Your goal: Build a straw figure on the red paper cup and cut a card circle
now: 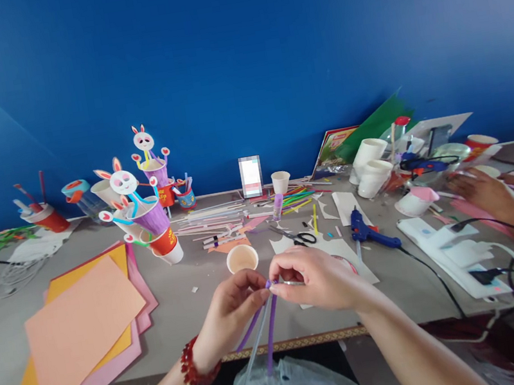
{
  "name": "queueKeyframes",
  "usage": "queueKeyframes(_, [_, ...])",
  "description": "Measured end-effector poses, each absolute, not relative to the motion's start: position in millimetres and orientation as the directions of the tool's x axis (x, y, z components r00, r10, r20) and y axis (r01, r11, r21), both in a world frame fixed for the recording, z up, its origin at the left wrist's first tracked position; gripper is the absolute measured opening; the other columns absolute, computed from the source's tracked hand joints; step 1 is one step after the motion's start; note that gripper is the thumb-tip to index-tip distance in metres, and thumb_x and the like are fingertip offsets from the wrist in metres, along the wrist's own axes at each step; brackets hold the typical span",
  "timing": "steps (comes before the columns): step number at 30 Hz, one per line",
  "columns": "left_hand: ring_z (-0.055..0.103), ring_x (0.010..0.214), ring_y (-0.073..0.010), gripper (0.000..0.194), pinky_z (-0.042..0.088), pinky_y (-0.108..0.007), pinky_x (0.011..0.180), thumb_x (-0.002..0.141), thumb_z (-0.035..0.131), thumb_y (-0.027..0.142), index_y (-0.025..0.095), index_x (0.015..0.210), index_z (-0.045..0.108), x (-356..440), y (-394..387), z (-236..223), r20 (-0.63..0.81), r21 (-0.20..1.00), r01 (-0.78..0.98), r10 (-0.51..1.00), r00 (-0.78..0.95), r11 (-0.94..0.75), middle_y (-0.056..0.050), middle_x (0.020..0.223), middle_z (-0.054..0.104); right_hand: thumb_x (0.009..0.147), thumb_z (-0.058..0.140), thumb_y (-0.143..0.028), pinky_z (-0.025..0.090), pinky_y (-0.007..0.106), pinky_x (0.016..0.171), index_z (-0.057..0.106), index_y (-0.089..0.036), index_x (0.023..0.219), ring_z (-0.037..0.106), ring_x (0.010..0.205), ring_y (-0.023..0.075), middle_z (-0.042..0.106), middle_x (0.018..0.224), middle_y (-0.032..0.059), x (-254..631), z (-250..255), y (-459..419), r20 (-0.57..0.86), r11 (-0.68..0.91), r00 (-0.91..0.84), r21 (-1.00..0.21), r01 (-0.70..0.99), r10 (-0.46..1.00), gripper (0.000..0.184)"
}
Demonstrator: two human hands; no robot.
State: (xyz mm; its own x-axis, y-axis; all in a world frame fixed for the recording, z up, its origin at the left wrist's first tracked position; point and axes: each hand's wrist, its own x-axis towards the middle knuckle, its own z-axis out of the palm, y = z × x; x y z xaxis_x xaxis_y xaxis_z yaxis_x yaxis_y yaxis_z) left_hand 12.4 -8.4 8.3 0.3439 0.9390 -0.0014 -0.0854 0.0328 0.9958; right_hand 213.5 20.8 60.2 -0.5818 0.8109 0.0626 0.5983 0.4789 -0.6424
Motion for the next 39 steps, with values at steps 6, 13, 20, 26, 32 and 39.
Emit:
queueKeyframes(6, [0.054,0.077,-0.0144,0.022,0.045,-0.026,0.073,0.084,0.071,0.037,0.016,0.089,0.066,13.8,-12.2,10.2,-0.023,0.967,-0.227,0.929,0.371,0.115,-0.003,0.083,0.061,0.084,0.065,-0.026,0.033,0.022,0.06,0.065,-0.022,0.081,0.05,0.059,0.0095,0.055,0.063,-0.0064,212.3,58.7,16.4,0.107,0.477,-0.547,-0.645,0.597,0.83,0.005])
queueKeyframes(13, [0.058,0.079,-0.0124,0.023,0.05,-0.024,0.074,0.078,0.079,0.026,0.016,0.09,0.062,18.7,-11.8,7.8,0.005,0.927,-0.356,0.943,0.333,0.121,-0.002,0.084,0.062,0.081,0.067,-0.023,0.035,0.023,0.062,0.066,-0.022,0.084,0.053,0.064,0.0125,0.055,0.063,-0.005,208.9,59.9,12.6,0.17,0.495,-0.504,-0.599,0.63,0.847,0.003])
queueKeyframes(20, [0.058,0.072,-0.0113,0.025,0.053,-0.023,0.066,0.077,0.08,0.027,0.016,0.089,0.062,21.2,-13.5,9.2,0.001,0.925,-0.369,0.968,0.252,0.095,-0.001,0.081,0.062,0.082,0.068,-0.022,0.036,0.026,0.068,0.066,-0.021,0.083,0.052,0.067,0.0146,0.055,0.063,-0.0032,207.8,54.9,10.1,0.33,0.591,-0.492,-0.513,0.623,0.806,0.003])
queueKeyframes(26, [0.058,0.07,-0.0123,0.026,0.057,-0.026,0.06,0.077,0.08,0.029,0.016,0.088,0.061,23.7,-13.4,2.3,-0.019,0.914,-0.393,0.98,0.199,0.097,-0.001,0.082,0.061,0.086,0.065,-0.025,0.041,0.033,0.077,0.07,-0.02,0.085,0.053,0.066,0.0174,0.057,0.059,-0.0014,206.5,48.1,10.8,0.455,0.664,-0.486,-0.451,0.597,0.746,0.007])
queueKeyframes(32, [0.06,0.069,-0.0119,0.027,0.059,-0.027,0.06,0.075,0.081,0.03,0.016,0.086,0.06,23.9,-14.5,-2.4,-0.056,0.908,-0.402,0.984,0.167,0.12,-0.001,0.082,0.062,0.086,0.065,-0.025,0.042,0.035,0.082,0.069,-0.02,0.081,0.055,0.064,0.0163,0.065,0.063,0.0001,205.0,46.4,13.3,0.475,0.685,-0.496,-0.449,0.574,0.727,0.008])
queueKeyframes(39, [0.06,0.076,-0.0125,0.023,0.061,-0.028,0.066,0.079,0.077,0.028,0.018,0.091,0.06,24.3,-13.6,-1.3,-0.057,0.883,-0.452,0.984,0.169,0.129,-0.001,0.088,0.06,0.087,0.064,-0.026,0.043,0.034,0.08,0.069,-0.02,0.086,0.055,0.068,0.0176,0.063,0.063,0.0002,202.7,46.0,14.3,0.482,0.681,-0.484,-0.459,0.571,0.731,0.008])
